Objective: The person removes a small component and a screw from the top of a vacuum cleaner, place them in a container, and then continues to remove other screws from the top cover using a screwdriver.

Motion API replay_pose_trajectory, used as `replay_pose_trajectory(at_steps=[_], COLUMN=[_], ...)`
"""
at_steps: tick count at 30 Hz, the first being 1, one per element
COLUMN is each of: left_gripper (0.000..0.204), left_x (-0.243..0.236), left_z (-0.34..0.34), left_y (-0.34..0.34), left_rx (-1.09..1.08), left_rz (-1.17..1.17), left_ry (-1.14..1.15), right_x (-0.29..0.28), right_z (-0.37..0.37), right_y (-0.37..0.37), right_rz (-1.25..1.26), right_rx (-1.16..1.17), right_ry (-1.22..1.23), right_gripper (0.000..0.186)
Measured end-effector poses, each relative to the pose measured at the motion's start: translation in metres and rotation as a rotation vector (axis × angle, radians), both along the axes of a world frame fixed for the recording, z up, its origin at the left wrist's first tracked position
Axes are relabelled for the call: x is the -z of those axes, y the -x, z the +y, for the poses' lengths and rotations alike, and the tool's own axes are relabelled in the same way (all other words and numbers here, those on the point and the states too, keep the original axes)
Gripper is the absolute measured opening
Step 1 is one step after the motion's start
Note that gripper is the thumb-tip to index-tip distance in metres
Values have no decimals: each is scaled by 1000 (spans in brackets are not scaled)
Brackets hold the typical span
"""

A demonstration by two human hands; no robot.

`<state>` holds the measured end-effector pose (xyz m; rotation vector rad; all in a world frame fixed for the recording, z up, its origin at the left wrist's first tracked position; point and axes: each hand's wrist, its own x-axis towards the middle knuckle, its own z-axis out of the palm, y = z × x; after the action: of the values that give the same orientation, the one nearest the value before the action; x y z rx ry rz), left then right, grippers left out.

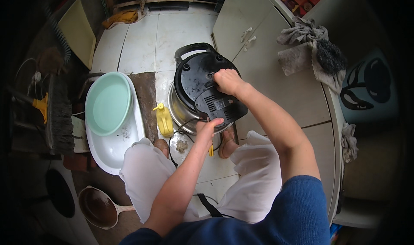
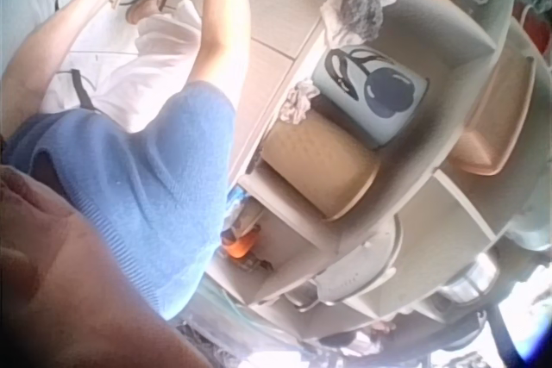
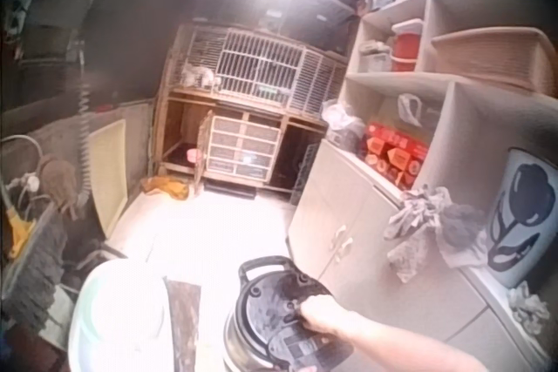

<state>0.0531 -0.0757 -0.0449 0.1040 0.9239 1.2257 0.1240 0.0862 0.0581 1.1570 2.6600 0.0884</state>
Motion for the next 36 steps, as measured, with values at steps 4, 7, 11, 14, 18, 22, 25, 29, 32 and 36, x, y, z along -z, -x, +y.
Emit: replay_pose_trajectory(at_steps=[4,7,11,14,18,22,25,29,32,36], left_gripper=[39,39,39,25,20,21,21,34,41,36], left_x=[0,-1,-4,-1,5,6,6,1,1,5], left_z=[0,-1,-1,-2,-2,0,-1,0,0,1], left_y=[1,1,2,-2,-4,-6,-4,-2,-1,-1], left_rx=[0,-2,15,-31,-66,-63,-50,-23,-4,5], left_rz=[14,2,-10,32,60,79,70,17,-4,15], left_ry=[6,-3,14,-47,-95,-92,-79,-46,-28,-18], right_x=[2,4,5,7,5,2,10,11,15,23], right_z=[1,4,12,17,25,30,26,20,18,18], right_y=[0,-4,-10,-12,-17,-32,-34,-35,-38,-39], right_rz=[36,102,180,227,301,358,458,497,499,505], right_rx=[7,34,67,68,109,201,131,143,110,73], right_ry=[38,100,194,237,339,443,466,448,375,314], right_gripper=[15,17,21,21,21,22,20,24,25,25])
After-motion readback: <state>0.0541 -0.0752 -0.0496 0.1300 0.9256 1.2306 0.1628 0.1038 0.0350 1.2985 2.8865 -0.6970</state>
